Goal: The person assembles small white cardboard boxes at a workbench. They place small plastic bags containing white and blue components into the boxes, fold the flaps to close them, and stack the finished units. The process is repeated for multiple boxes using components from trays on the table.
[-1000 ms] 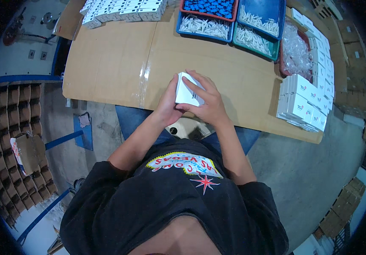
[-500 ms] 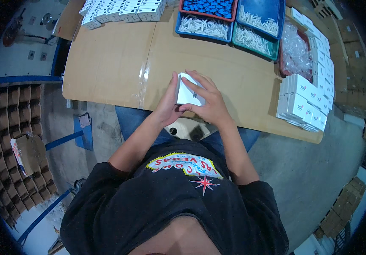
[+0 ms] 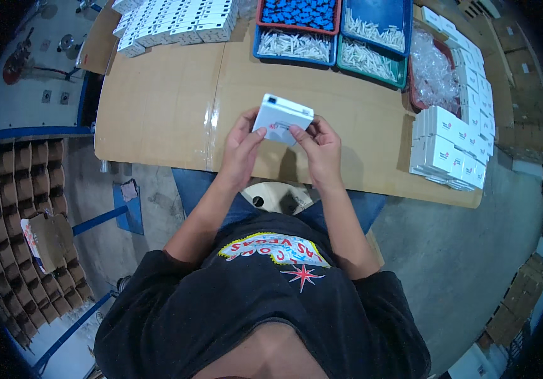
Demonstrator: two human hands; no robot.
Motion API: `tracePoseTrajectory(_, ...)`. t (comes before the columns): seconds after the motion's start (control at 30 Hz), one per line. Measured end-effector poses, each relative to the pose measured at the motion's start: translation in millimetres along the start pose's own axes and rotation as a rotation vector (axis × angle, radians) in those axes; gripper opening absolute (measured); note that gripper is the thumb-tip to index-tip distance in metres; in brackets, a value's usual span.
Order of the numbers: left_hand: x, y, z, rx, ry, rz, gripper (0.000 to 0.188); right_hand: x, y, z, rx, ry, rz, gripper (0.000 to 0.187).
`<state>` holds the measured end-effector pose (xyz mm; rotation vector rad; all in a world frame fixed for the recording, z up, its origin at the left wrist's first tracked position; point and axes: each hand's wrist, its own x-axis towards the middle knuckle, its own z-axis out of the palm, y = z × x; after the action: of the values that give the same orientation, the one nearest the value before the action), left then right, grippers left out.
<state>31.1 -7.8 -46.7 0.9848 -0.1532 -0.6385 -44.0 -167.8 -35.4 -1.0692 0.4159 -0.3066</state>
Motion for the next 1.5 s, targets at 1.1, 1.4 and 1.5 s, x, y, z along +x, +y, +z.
tracePoseTrajectory(1.1, -0.4, -46.3, -33.5, 0.286, 0.271, 0.080, 0.031, 4.5, 45.8, 11.7, -0.947, -0.143, -0.124, 0.069)
tracePoseTrajectory(1.4, 22.8, 4.4, -147.0, 0.697, 0.358, 0.203, 0.037, 58.0, 35.8, 53.1, -0.909, -0.155, -0.167, 0.032)
tracePoseTrajectory(1.5, 37.3, 50.5, -226.2, 1.257, 0.508, 0.372, 0.043, 98.6, 20.7, 91.1, -0.929, -0.197, -0.242, 0.032)
